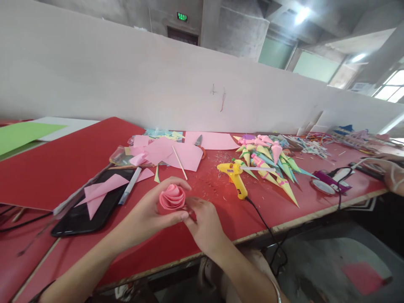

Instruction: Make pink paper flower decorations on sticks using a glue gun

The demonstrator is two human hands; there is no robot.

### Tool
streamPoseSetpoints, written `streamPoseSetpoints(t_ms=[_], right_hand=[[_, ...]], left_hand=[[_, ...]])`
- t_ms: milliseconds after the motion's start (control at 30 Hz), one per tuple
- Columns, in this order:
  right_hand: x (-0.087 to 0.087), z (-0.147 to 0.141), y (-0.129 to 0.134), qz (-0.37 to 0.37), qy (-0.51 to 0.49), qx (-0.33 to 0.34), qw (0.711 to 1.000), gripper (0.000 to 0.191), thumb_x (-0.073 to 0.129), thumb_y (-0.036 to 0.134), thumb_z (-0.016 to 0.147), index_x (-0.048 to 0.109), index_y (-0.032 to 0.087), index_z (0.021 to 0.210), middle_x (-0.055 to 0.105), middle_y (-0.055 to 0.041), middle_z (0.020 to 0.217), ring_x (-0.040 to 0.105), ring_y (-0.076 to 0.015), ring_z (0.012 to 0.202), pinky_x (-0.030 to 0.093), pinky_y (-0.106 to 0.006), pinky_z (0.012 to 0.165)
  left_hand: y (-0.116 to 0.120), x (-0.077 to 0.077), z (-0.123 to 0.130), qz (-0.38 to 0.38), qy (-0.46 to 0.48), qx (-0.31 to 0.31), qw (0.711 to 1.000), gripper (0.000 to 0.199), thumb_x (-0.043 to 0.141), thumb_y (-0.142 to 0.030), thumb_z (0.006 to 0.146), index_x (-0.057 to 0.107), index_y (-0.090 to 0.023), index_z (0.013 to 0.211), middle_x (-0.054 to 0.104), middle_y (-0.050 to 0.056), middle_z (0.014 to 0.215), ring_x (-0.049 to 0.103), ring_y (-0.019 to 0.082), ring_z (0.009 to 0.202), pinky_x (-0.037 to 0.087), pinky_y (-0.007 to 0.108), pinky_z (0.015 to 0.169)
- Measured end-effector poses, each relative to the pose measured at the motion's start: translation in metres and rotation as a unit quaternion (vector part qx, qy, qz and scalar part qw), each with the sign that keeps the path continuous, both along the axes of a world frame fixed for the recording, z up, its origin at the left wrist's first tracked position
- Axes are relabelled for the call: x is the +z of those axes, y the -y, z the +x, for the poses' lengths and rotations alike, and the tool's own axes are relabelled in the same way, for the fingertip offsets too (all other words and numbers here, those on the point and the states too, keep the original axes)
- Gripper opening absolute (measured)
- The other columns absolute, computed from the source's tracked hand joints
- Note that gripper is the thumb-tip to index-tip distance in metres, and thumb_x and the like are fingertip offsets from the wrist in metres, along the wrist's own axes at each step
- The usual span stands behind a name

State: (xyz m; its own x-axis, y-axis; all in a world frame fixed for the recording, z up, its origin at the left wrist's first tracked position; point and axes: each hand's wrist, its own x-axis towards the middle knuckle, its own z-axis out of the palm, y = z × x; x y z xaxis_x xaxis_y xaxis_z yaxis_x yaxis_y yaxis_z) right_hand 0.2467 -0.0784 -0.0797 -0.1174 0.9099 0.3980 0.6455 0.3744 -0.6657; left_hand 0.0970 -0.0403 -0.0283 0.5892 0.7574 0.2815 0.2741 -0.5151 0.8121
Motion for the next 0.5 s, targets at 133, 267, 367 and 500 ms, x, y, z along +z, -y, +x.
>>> streamPoseSetpoints(t_ms=[133,267,367,500], right_hand=[[-0.0009,-0.0008,-0.0006,0.006,-0.043,0.025,0.999,0.014,0.053,0.019,0.083,0.062,0.018,0.093,0.068,-0.0074,0.087,0.063,-0.021,0.077,0.043,-0.027,0.065],[0.0021,-0.0011,-0.0014,0.035,-0.121,0.026,0.992,0.008,0.054,0.017,0.077,0.06,0.019,0.082,0.065,-0.0061,0.082,0.061,-0.0201,0.076,0.046,-0.028,0.068],[0.0042,-0.0018,-0.0008,0.043,-0.181,0.044,0.982,0.013,0.052,0.011,0.071,0.059,0.019,0.079,0.063,-0.0045,0.082,0.06,-0.0182,0.076,0.047,-0.027,0.069],[0.002,-0.0036,-0.0002,0.045,-0.19,0.051,0.979,0.015,0.051,0.007,0.066,0.057,0.019,0.074,0.062,-0.0042,0.079,0.059,-0.0177,0.073,0.046,-0.026,0.067]], left_hand=[[0.004,0.0015,0.0057,0.009,0.018,-0.032,0.999,0.014,0.061,-0.028,0.08,0.054,-0.022,0.091,0.061,0.0,0.085,0.059,0.016,0.079,0.05,0.025,0.071],[0.0064,0.0047,0.0072,0.065,0.002,-0.064,0.996,0.007,0.059,-0.021,0.079,0.057,-0.022,0.085,0.063,0.002,0.087,0.061,0.016,0.082,0.05,0.027,0.074],[0.0073,0.0062,0.007,0.108,-0.019,-0.085,0.99,0.01,0.057,-0.017,0.079,0.058,-0.022,0.087,0.064,0.003,0.09,0.061,0.016,0.085,0.05,0.026,0.075],[0.0078,0.0061,0.0076,0.13,-0.041,-0.097,0.986,0.008,0.056,-0.018,0.08,0.058,-0.022,0.086,0.063,0.004,0.09,0.061,0.017,0.085,0.049,0.025,0.074]])
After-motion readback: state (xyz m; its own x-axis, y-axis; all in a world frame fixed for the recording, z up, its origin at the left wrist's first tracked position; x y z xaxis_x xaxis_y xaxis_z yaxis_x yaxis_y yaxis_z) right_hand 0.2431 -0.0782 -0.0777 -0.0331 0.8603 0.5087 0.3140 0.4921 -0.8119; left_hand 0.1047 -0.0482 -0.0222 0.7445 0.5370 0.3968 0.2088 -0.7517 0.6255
